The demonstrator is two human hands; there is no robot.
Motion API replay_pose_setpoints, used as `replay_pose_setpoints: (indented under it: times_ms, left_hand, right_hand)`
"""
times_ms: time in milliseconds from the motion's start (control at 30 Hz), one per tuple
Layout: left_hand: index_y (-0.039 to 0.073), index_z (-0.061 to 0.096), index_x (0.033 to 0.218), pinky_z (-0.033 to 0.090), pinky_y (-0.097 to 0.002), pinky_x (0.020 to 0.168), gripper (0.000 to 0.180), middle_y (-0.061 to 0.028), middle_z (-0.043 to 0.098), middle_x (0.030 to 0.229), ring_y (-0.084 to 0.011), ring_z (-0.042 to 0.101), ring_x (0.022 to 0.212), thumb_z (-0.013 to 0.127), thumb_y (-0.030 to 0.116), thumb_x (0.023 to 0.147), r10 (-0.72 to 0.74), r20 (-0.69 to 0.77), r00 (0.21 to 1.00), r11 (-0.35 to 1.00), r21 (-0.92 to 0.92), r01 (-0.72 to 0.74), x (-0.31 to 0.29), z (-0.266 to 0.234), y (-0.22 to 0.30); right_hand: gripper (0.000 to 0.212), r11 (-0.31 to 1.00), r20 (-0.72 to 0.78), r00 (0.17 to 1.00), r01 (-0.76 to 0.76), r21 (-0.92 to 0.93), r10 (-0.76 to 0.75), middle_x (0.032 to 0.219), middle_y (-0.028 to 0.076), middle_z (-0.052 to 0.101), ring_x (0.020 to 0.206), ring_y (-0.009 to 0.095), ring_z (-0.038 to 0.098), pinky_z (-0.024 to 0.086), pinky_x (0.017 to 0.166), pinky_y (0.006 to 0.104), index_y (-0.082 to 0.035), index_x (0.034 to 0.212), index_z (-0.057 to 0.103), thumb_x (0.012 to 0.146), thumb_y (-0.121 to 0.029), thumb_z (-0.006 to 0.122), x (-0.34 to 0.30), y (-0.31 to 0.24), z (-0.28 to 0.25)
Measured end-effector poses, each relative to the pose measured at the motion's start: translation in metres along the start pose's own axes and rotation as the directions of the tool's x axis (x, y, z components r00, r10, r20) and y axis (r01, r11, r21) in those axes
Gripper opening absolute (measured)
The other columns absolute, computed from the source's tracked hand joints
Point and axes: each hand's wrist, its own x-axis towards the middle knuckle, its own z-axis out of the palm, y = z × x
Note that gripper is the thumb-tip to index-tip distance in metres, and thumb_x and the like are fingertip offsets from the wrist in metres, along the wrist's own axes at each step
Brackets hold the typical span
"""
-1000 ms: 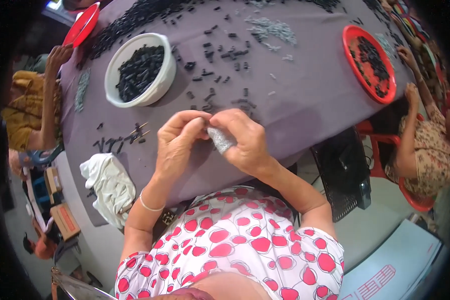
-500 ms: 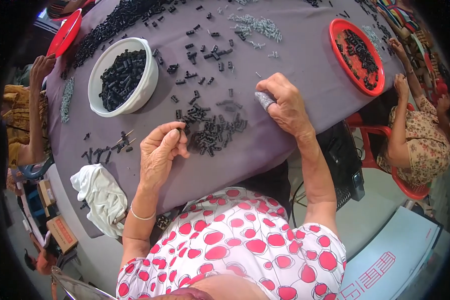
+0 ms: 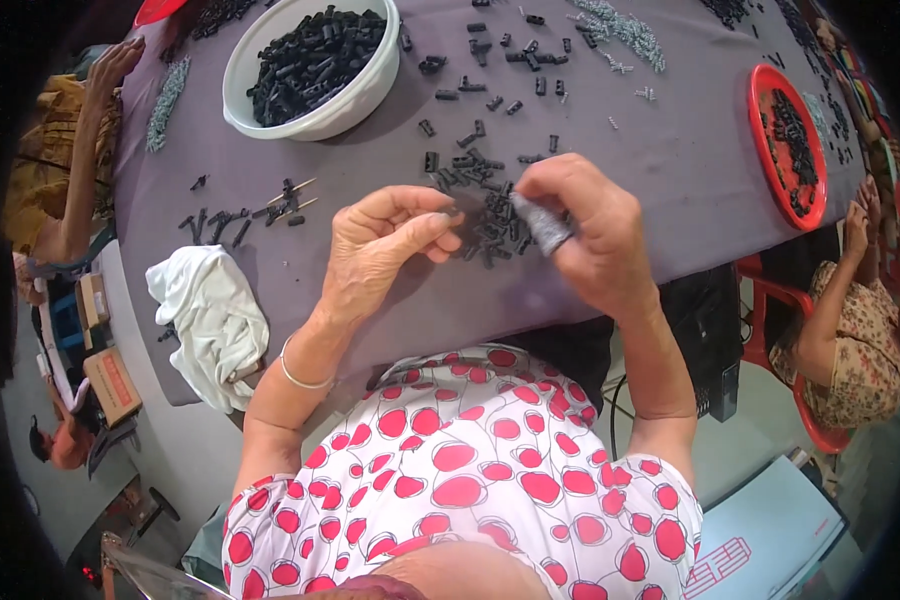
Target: Manually assembling small black plastic components by pressing them together at a workshop table.
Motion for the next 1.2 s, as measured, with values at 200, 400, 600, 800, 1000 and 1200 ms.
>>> replay_pose_setpoints:
  times_ms: [200,400,600,800,1000,1200]
  left_hand:
    - [-0.006,0.064,0.101,0.051,-0.0202,0.064,0.018,-0.0064,0.067,0.083,-0.0087,0.062,0.073,0.066,0.0,0.085,0.039,0.021,0.999,0.999,-0.028,-0.039,-0.003,0.004,-0.001]
    - [-0.005,0.064,0.102,0.05,-0.0194,0.064,0.019,-0.0055,0.066,0.082,-0.0069,0.06,0.072,0.067,-0.001,0.083,0.041,0.04,0.998,0.999,-0.001,-0.041,-0.006,0.003,-0.003]
    - [-0.005,0.064,0.102,0.051,-0.0206,0.064,0.02,-0.0065,0.067,0.084,-0.0082,0.062,0.074,0.068,0.002,0.084,-0.004,0.046,0.999,1.0,-0.016,0.004,-0.005,0.003,-0.004]
    - [-0.005,0.063,0.103,0.052,-0.0216,0.065,0.022,-0.0076,0.067,0.086,-0.0099,0.064,0.074,0.068,0.004,0.084,-0.031,0.061,0.998,0.997,-0.074,0.036,-0.003,0.002,-0.003]
    - [-0.005,0.063,0.103,0.052,-0.0235,0.066,0.022,-0.0083,0.067,0.084,-0.0121,0.062,0.073,0.068,0.004,0.084,-0.154,0.184,0.971,0.974,-0.138,0.181,-0.005,0.001,0.002]
    - [-0.006,0.063,0.101,0.051,-0.0247,0.067,0.021,-0.0085,0.066,0.083,-0.0127,0.061,0.072,0.068,0.007,0.084,-0.289,0.32,0.902,0.935,-0.106,0.337,-0.008,0.0,0.004]
  right_hand:
    - [0.035,0.993,0.028,0.993,0.117,0.009,-0.117,0.087,0.012,0.062,0.078,0.026,0.062,0.051,0.067,0.0308,0.001,0.095,0.059,0.063,0.016,0.057,0.003,-0.019,0.015]
    - [0.038,0.986,0.07,0.986,0.156,-0.051,-0.152,0.087,0.013,0.062,0.079,0.029,0.062,0.052,0.067,0.0339,0.0,0.097,0.059,0.062,0.016,0.058,0.001,-0.023,0.017]
    - [0.04,0.975,0.108,0.979,0.184,-0.123,-0.171,0.088,0.013,0.063,0.081,0.03,0.062,0.051,0.067,0.0352,0.0,0.1,0.059,0.062,0.014,0.06,0.0,-0.023,0.018]
    - [0.039,0.989,0.064,0.99,0.131,-0.076,-0.126,0.09,0.014,0.062,0.081,0.03,0.063,0.052,0.069,0.0351,0.0,0.102,0.061,0.065,0.012,0.061,0.0,-0.023,0.02]
    - [0.033,0.992,0.149,0.981,0.124,0.008,-0.124,0.093,0.013,0.06,0.081,0.027,0.062,0.051,0.068,0.0328,-0.002,0.1,0.064,0.068,0.005,0.068,-0.002,-0.029,0.006]
    - [0.027,0.982,0.245,0.953,0.158,0.106,-0.179,0.085,0.011,0.059,0.076,0.027,0.061,0.05,0.064,0.0339,-0.001,0.095,0.063,0.068,0.001,0.069,-0.007,-0.026,0.004]
